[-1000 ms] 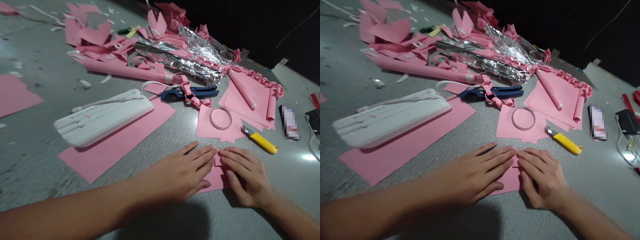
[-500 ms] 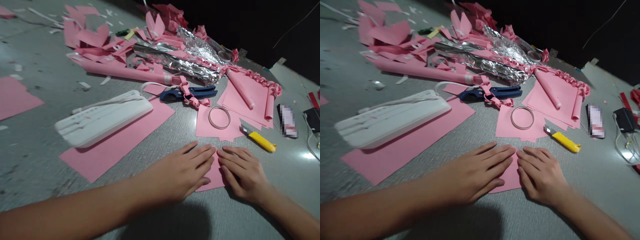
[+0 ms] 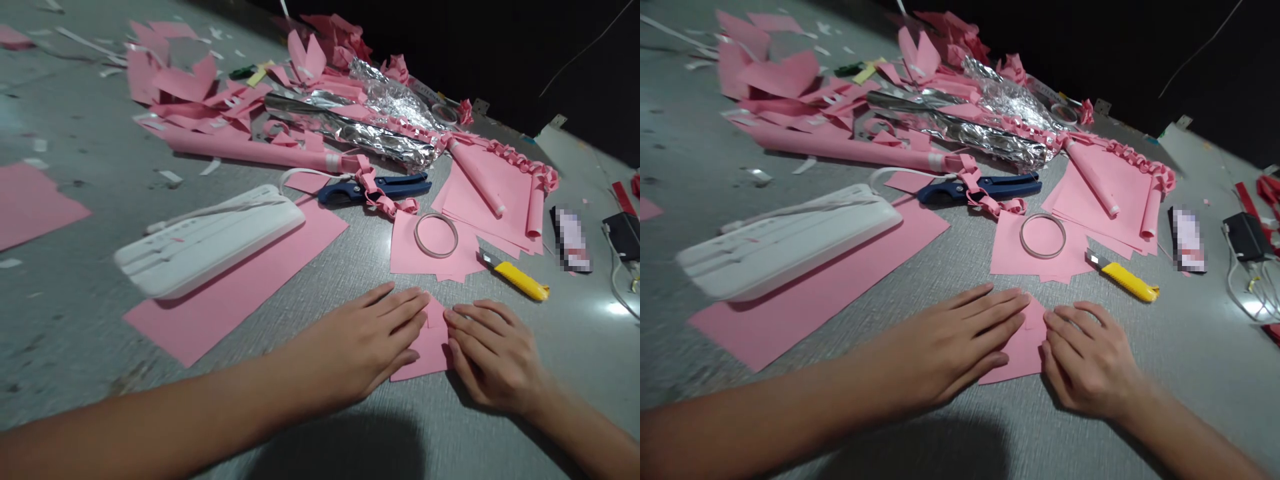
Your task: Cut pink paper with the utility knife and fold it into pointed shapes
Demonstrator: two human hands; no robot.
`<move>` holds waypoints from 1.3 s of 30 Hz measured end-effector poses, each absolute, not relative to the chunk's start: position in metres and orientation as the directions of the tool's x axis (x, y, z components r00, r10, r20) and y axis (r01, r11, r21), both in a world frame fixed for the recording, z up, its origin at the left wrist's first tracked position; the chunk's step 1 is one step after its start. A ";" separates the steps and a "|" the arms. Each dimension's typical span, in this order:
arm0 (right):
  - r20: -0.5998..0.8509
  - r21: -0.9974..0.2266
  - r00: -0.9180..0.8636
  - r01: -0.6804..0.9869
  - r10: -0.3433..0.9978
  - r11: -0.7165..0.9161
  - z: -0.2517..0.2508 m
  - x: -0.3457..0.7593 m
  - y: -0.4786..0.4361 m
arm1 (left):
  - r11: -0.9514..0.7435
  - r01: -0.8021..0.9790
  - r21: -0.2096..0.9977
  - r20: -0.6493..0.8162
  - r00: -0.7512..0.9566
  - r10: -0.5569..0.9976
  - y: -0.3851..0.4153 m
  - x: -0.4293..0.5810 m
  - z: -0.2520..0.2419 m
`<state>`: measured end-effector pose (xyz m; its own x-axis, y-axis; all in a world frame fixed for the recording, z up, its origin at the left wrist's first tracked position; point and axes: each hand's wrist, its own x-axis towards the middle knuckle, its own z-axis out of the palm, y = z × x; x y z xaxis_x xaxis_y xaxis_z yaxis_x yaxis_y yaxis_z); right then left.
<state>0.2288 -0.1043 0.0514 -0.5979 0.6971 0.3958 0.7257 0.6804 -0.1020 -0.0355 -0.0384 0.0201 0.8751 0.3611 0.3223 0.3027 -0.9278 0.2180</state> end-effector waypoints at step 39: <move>0.348 -0.060 -0.609 0.744 0.712 0.666 0.035 0.226 -0.106 | -0.884 0.369 0.286 0.106 0.905 0.412 -0.027 -0.029 0.012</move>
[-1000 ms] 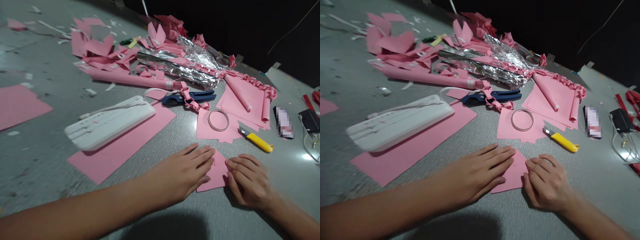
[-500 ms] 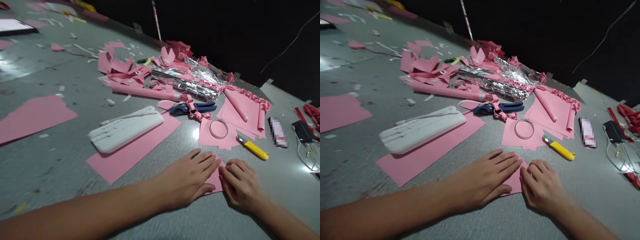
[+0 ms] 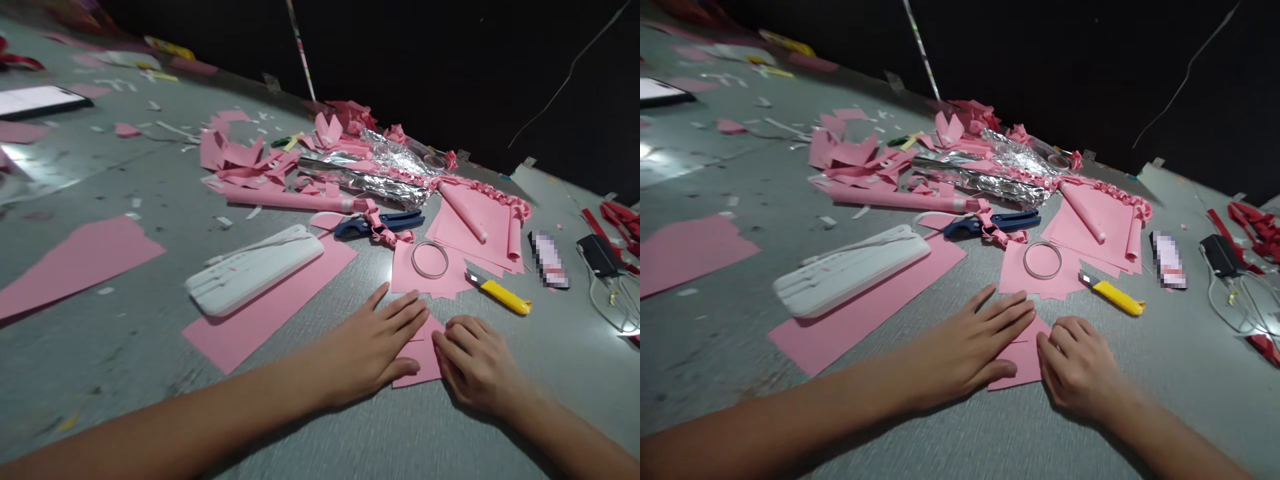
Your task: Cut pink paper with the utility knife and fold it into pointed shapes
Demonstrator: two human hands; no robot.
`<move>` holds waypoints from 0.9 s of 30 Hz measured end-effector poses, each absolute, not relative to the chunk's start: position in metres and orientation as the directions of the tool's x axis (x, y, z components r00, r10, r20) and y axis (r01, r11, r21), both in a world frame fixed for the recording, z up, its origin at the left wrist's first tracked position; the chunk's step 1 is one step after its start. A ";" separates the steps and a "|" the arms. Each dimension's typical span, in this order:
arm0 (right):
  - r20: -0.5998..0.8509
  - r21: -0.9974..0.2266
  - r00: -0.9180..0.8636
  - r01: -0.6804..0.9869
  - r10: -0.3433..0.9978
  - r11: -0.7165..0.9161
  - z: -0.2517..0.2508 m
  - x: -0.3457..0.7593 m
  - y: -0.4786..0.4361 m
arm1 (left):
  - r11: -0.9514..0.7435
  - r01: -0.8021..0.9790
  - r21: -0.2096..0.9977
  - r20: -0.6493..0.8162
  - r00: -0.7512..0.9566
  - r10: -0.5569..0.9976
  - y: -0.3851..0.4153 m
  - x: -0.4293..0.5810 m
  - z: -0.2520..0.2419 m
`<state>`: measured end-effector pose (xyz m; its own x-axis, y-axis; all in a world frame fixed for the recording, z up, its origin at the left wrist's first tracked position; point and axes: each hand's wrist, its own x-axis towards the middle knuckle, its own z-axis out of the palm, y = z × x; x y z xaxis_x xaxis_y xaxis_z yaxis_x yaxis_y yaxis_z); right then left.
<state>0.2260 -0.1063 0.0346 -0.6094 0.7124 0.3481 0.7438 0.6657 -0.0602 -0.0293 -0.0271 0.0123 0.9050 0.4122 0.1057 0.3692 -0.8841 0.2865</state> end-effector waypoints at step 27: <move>0.296 -0.190 -0.651 0.677 0.699 0.711 0.030 0.224 -0.100 | -0.956 0.256 0.140 0.176 0.944 0.279 -0.026 -0.055 0.035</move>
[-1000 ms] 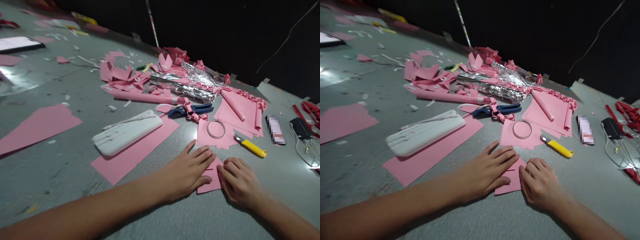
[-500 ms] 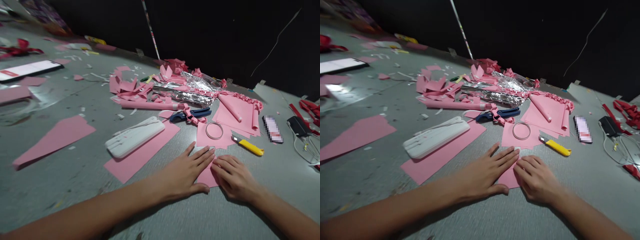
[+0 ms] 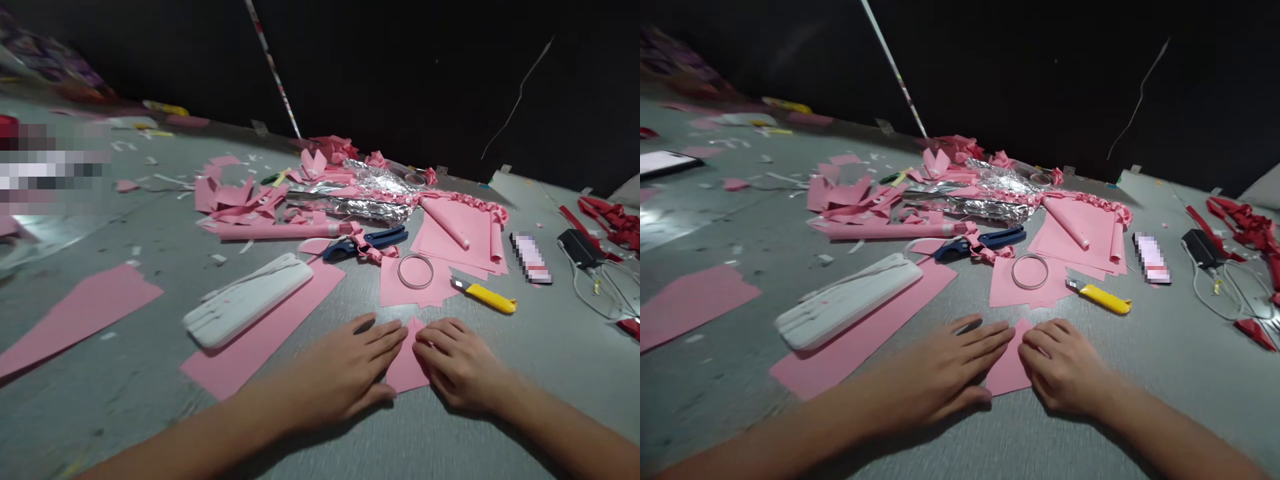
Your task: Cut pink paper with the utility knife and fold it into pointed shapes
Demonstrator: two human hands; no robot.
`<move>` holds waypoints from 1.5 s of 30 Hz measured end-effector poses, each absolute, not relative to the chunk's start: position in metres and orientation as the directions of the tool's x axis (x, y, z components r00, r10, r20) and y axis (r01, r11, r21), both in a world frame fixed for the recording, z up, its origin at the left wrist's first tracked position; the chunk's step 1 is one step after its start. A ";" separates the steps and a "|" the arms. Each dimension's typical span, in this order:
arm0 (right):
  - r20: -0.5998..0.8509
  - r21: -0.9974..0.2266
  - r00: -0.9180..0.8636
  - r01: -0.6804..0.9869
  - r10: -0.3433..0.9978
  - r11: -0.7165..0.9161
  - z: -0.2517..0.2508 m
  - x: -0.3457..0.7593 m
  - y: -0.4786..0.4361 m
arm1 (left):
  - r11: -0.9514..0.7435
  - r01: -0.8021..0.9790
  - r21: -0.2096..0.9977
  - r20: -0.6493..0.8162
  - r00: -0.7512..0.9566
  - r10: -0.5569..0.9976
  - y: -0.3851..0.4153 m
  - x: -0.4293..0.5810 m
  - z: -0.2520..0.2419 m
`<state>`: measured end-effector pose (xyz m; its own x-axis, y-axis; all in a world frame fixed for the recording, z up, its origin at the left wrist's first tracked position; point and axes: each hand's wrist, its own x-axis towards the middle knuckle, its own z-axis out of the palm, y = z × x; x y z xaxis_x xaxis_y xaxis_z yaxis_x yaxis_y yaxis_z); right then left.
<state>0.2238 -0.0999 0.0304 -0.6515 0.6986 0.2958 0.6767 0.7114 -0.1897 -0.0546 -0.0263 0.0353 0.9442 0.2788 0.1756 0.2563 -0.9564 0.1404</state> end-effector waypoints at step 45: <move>0.258 -0.421 -0.614 0.624 0.746 0.659 0.041 0.222 -0.100 | -0.951 0.302 0.062 0.409 0.862 0.300 -0.059 -0.035 0.029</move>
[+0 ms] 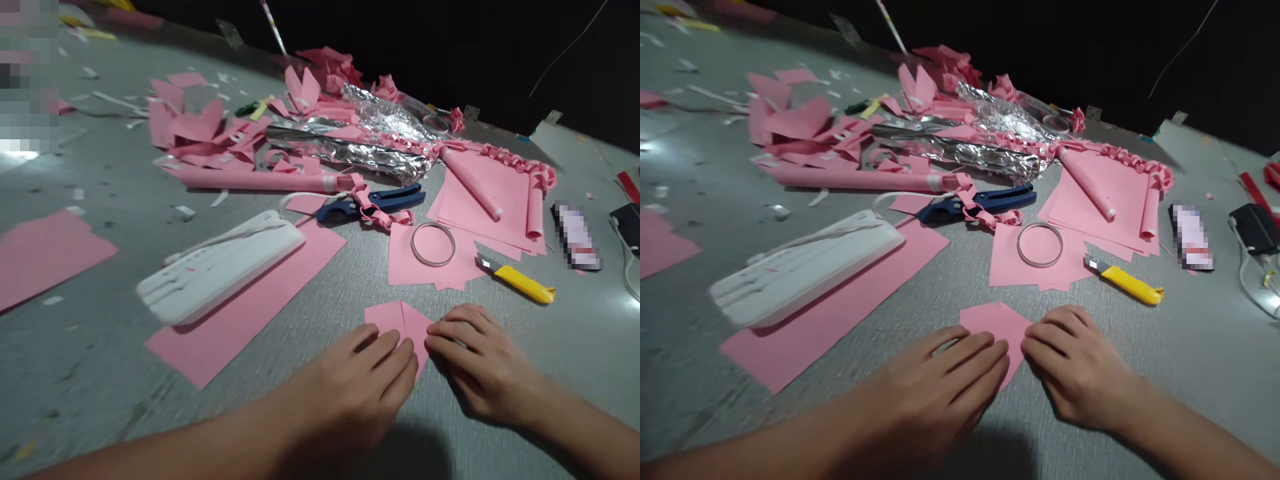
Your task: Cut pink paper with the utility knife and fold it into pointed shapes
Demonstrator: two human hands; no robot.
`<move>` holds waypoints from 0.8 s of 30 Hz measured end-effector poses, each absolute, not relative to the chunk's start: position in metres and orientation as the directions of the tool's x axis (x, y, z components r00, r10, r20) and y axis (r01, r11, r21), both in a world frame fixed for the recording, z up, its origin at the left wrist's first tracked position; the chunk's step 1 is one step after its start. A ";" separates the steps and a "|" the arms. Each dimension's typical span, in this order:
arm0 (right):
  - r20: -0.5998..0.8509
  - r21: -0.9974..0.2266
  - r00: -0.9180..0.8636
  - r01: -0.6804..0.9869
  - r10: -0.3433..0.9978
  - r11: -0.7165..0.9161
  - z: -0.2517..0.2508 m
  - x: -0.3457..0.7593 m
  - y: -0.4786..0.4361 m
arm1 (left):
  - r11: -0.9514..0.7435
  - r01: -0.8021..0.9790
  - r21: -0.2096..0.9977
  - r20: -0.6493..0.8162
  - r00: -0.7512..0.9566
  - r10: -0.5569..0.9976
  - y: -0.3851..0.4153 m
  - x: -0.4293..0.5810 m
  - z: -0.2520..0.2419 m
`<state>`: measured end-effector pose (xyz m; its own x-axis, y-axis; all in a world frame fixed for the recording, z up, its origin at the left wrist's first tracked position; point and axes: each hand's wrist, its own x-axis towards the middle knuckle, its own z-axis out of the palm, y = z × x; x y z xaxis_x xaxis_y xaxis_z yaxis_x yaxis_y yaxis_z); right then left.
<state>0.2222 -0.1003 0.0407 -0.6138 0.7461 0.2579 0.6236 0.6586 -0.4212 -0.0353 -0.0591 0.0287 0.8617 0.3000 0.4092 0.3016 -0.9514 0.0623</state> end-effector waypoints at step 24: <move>0.272 -0.403 -0.680 0.562 0.681 0.723 0.044 0.227 -0.092 | -0.937 0.346 -0.058 0.494 0.825 0.274 -0.067 -0.043 0.031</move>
